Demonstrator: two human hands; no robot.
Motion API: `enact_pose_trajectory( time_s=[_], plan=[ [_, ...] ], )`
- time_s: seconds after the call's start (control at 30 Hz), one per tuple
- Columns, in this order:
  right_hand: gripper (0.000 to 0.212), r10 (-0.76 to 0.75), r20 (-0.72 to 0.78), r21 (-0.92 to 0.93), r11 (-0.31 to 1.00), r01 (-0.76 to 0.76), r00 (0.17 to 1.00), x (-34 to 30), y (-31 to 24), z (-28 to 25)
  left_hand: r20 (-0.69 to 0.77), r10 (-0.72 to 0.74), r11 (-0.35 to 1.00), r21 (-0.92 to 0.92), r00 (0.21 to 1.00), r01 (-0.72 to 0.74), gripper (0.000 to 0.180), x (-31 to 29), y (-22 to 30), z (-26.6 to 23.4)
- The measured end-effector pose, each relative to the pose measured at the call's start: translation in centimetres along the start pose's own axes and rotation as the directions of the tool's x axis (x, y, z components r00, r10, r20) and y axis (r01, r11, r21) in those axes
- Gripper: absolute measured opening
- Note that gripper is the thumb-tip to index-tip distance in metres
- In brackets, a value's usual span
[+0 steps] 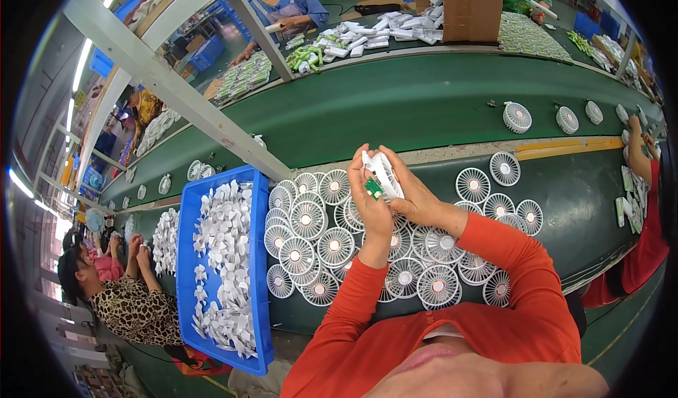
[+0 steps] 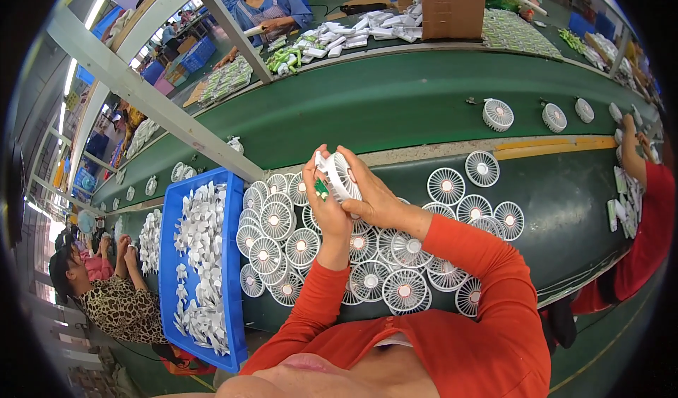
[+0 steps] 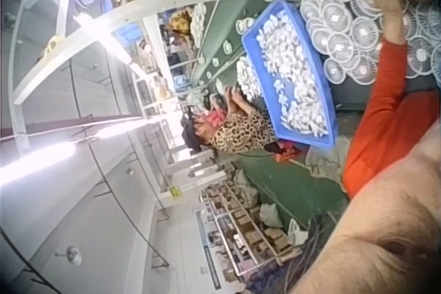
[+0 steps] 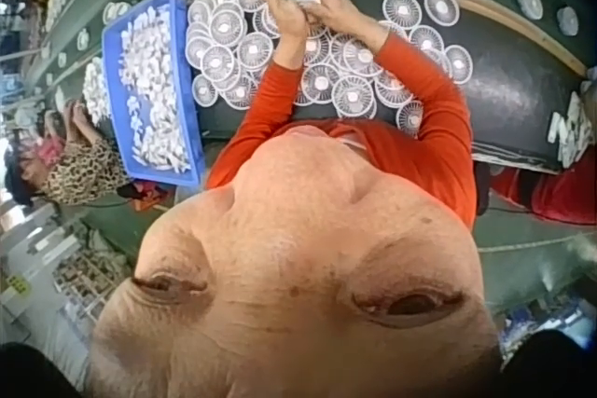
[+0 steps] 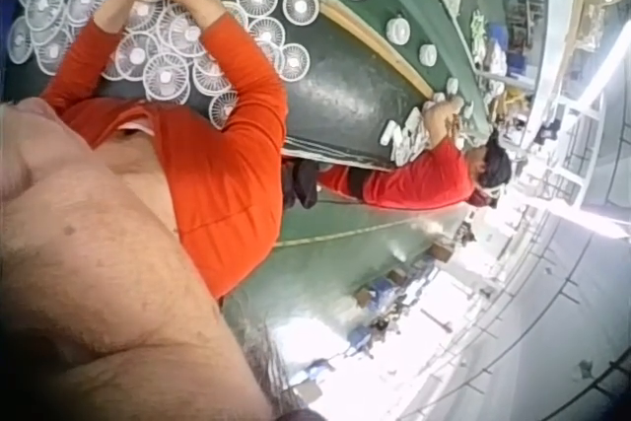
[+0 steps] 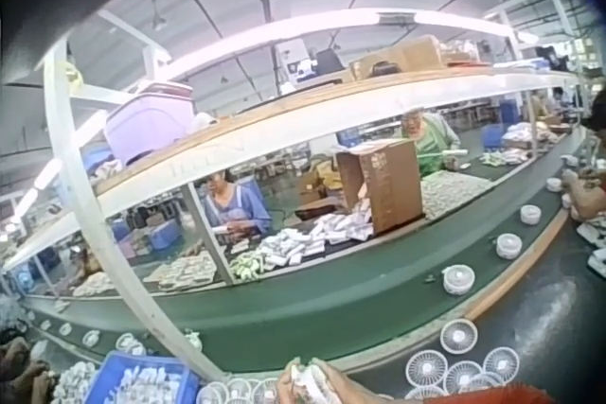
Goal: The person assembles portable fans by hand, fitting fan motor bodies and front covers together and placing the assembled fans onto the conveyor belt.
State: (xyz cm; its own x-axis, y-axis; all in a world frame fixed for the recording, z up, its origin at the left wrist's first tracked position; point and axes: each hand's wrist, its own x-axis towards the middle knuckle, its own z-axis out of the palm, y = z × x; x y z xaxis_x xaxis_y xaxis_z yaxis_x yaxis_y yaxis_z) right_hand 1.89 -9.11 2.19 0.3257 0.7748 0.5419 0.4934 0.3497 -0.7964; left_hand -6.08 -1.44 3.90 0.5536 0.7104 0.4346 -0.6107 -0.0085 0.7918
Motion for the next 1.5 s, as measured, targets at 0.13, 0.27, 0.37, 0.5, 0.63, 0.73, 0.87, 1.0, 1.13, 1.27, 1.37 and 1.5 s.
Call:
enact_pose_trajectory(
  time_s=[0.13, 0.27, 0.37, 0.5, 0.63, 0.73, 0.87, 1.0, 1.13, 1.27, 1.37, 1.5],
  plan=[
    [0.08, 0.15, -0.077, 0.281, 0.952, -0.123, 0.986, 0.4, -2.4, 1.4, -0.002, 0.284, 0.904, 0.333, 0.959, -0.267, 0.037, -0.6, -0.2, 0.2],
    [0.06, 0.168, -0.08, 0.356, 0.925, -0.129, 0.983, 1.1, -1.2, 1.9, 0.03, 0.376, 0.817, 0.461, 0.926, -0.347, 0.035, 0.1, -0.2, 0.2],
    [0.056, 0.281, 0.013, 0.307, 0.912, -0.271, 0.96, 2.1, 1.4, 0.6, 0.007, 0.15, 0.873, 0.469, 0.989, -0.136, 0.036, 1.2, -1.7, -1.5],
    [0.068, 0.346, -0.199, -0.123, 0.92, -0.373, 0.917, 2.6, 5.7, -5.6, 0.265, -0.067, 0.604, 0.778, 0.962, -0.172, 0.054, 2.7, -3.0, -3.3],
    [0.085, 0.308, -0.393, -0.668, 0.552, -0.499, 0.866, -0.9, 9.6, -15.4, 0.421, -0.041, 0.459, 0.814, 0.906, -0.357, 0.055, 7.8, -2.0, -5.4],
    [0.066, 0.251, -0.396, -0.751, 0.465, -0.469, 0.883, -5.8, 7.9, -19.8, 0.394, -0.024, 0.191, 0.904, 0.919, -0.383, 0.051, 13.2, -2.0, -9.7],
    [0.065, 0.412, -0.4, -0.729, 0.399, -0.557, 0.819, -11.0, 3.1, -20.8, 0.231, -0.045, -0.183, 0.955, 0.972, -0.235, 0.053, 20.6, -5.3, -20.5],
    [0.081, 0.374, -0.354, -0.791, 0.369, -0.488, 0.857, -13.5, 2.1, -20.2, 0.032, -0.044, -0.324, 0.945, 0.999, -0.044, 0.053, 24.0, -7.9, -23.8],
    [0.086, 0.375, -0.272, -0.822, 0.389, -0.417, 0.886, -13.5, 2.8, -19.8, -0.34, -0.143, -0.592, 0.782, 0.929, 0.195, 0.052, 25.0, -8.8, -25.0],
    [0.082, 0.385, -0.277, -0.83, 0.365, -0.421, 0.88, -13.9, 2.1, -19.4, -0.239, -0.204, -0.55, 0.83, 0.949, 0.09, 0.043, 22.3, -9.3, -21.8],
    [0.079, 0.39, -0.297, -0.843, 0.321, -0.431, 0.872, -13.9, 2.1, -18.8, -0.335, -0.239, -0.395, 0.891, 0.911, 0.224, 0.047, 20.8, -8.3, -18.5],
    [0.078, 0.401, -0.304, -0.843, 0.31, -0.44, 0.864, -14.0, 1.7, -18.7, -0.212, -0.259, -0.12, 0.975, 0.942, 0.187, 0.046, 18.9, -7.0, -14.4]
  ],
)
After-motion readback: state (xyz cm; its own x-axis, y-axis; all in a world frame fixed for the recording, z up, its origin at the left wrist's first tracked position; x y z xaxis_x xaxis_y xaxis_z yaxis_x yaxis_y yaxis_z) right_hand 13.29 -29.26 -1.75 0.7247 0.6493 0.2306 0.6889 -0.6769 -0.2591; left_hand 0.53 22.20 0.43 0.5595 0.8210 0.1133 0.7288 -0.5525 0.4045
